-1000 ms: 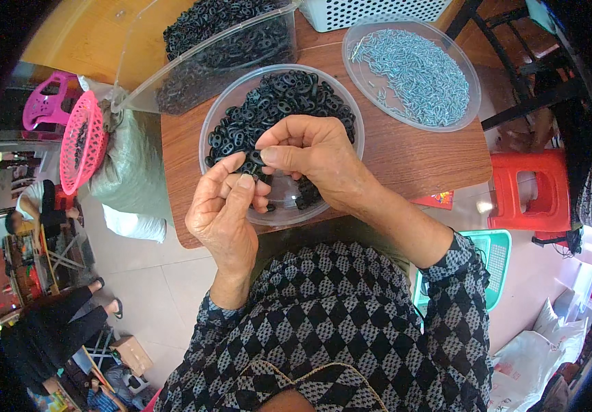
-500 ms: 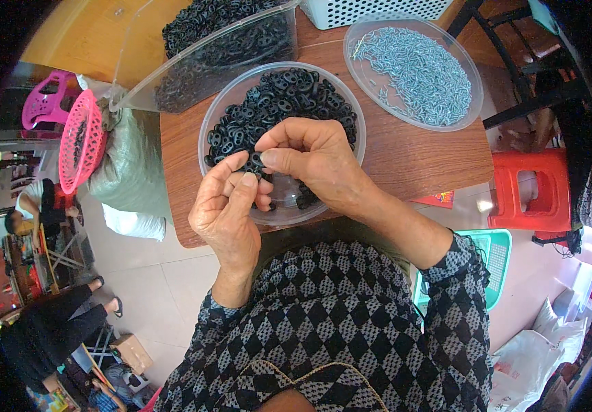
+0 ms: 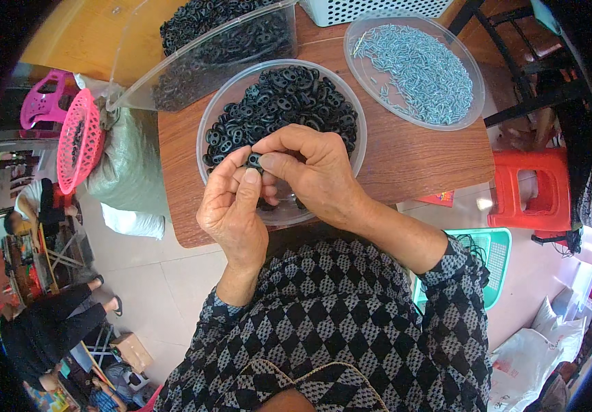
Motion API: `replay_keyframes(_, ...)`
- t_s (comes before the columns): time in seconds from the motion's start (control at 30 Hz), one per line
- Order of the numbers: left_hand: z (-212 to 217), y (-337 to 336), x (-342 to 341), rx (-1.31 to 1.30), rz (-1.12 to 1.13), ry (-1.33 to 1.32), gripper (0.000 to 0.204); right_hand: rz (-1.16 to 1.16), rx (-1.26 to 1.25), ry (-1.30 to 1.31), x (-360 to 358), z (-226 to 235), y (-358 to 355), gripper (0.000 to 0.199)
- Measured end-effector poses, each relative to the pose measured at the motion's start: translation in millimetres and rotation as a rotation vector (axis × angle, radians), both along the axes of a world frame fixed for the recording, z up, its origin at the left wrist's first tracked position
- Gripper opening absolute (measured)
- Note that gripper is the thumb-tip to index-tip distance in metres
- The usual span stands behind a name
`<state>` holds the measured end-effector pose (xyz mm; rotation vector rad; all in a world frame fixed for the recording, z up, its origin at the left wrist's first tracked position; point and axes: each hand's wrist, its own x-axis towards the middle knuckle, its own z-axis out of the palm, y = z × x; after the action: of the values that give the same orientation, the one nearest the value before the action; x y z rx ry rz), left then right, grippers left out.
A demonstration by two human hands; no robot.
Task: The person sits at a table and repeatedly picks up small black plastic rings and light blue metal pins. They insert the pins into the rings by hand and place the assembled units into a clear plastic container.
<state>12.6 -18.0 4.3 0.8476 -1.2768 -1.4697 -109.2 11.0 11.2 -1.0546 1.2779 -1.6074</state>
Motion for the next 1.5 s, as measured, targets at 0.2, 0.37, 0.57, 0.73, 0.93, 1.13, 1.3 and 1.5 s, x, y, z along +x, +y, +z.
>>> replay_keyframes(0.2, -2, 1, 0, 0.031, -0.012, 0.023, 0.027, -0.020, -0.022, 0.131, -1, -5, 2, 0.011)
replay_keyframes(0.37, -4, 0, -3, 0.007, -0.005, 0.005, 0.026, 0.003, 0.002, 0.105, -1, -2, 3, 0.010)
replay_keyframes(0.57, -3, -1, -4, 0.066, -0.018, 0.042, 0.023, -0.117, -0.110, 0.385, 2, -5, 2, 0.014)
replay_keyframes(0.73, -1, -4, -3, 0.124, -0.040, 0.122, 0.016, -0.127, -0.109, 0.473, 2, -6, 3, 0.019)
replay_keyframes(0.93, 3, -6, -6, 0.171, -0.019, 0.138, 0.015, -0.119, -0.191, 0.630, 2, -5, 6, 0.028)
replay_keyframes(1.13, 2, -6, -5, 0.156, 0.006, 0.145, 0.014, -0.168, -0.242, 0.685, 4, -11, 4, 0.029)
replay_keyframes(1.3, 5, -5, -5, 0.169, 0.004, 0.114, 0.016, -0.148, -0.174, 0.618, 2, -13, 7, 0.030)
replay_keyframes(1.5, 4, -3, -4, 0.139, 0.004, 0.109, 0.017, -0.155, -0.151, 0.549, 3, -10, 8, 0.028)
